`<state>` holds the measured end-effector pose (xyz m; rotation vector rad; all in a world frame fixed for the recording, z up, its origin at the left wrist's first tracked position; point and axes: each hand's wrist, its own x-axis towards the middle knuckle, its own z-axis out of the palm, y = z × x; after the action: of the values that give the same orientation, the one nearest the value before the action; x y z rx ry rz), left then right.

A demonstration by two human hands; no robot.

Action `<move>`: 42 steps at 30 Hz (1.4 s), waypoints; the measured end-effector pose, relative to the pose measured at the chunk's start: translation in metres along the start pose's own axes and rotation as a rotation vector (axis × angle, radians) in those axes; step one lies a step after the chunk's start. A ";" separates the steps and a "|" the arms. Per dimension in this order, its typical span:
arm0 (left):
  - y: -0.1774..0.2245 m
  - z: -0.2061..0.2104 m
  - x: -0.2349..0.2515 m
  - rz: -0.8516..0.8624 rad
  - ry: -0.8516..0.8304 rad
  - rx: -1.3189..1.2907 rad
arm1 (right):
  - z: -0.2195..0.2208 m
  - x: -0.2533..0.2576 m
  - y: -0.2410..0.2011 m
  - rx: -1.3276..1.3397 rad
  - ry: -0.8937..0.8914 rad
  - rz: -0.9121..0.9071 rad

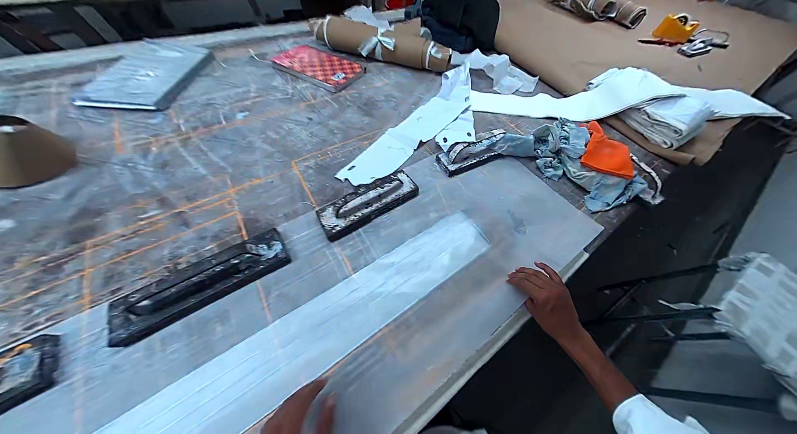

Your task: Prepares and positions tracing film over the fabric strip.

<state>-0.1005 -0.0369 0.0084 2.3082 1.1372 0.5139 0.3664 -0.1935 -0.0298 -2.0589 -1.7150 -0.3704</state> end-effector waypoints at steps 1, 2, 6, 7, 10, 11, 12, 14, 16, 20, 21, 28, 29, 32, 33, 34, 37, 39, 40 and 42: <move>0.027 0.022 0.023 0.067 -0.034 -0.052 | -0.003 -0.007 0.010 -0.003 -0.037 -0.009; 0.052 0.045 0.046 0.124 -0.055 -0.087 | -0.005 -0.012 0.021 -0.004 -0.065 -0.019; 0.134 0.129 0.106 0.258 -0.107 -0.096 | -0.016 -0.025 0.050 0.063 -0.119 -0.072; 0.149 0.143 0.112 0.260 -0.135 -0.053 | -0.018 -0.027 0.054 0.086 -0.131 -0.085; 0.179 0.178 0.122 0.224 -0.202 0.141 | -0.023 -0.027 0.069 0.126 -0.150 -0.140; 0.184 0.188 0.120 0.217 -0.202 0.194 | -0.024 -0.026 0.076 0.123 -0.152 -0.150; 0.189 0.195 0.118 0.214 -0.191 0.240 | -0.025 -0.023 0.084 0.121 -0.155 -0.153; 0.199 0.199 0.113 0.178 -0.200 0.284 | -0.024 -0.019 0.105 0.149 -0.174 -0.153; 0.209 0.199 0.109 0.126 -0.212 0.297 | -0.021 -0.015 0.128 0.219 -0.185 -0.190; 0.223 0.204 0.108 0.020 -0.178 0.321 | -0.014 -0.014 0.175 0.313 -0.175 -0.293; 0.227 0.206 0.108 0.000 -0.162 0.347 | -0.012 -0.012 0.187 0.328 -0.162 -0.307; 0.285 0.225 0.158 -0.245 0.059 0.322 | -0.001 -0.006 0.249 0.528 -0.098 -0.342; 0.300 0.230 0.174 -0.263 0.073 0.227 | 0.001 -0.005 0.252 0.552 -0.095 -0.357; 0.348 0.256 0.219 -0.211 0.072 -0.040 | 0.006 -0.003 0.254 0.626 -0.088 -0.388; 0.364 0.267 0.236 -0.167 0.058 -0.121 | 0.006 -0.003 0.255 0.646 -0.092 -0.395; 0.380 0.280 0.252 -0.123 0.038 -0.200 | 0.005 -0.002 0.257 0.662 -0.093 -0.400; 0.424 0.311 0.301 0.004 -0.041 -0.375 | 0.002 -0.001 0.260 0.687 -0.068 -0.413; 0.456 0.327 0.332 0.084 -0.106 -0.485 | -0.004 0.003 0.258 0.676 -0.099 -0.408; 0.474 0.335 0.344 0.120 -0.156 -0.545 | -0.012 0.006 0.256 0.662 -0.175 -0.386; 0.514 0.352 0.360 0.170 -0.284 -0.694 | -0.036 0.023 0.248 0.559 -0.592 -0.275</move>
<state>0.6124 -0.1093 0.0722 1.7922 0.5131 0.5185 0.6158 -0.2261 -0.0270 -1.5984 -2.1212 0.6434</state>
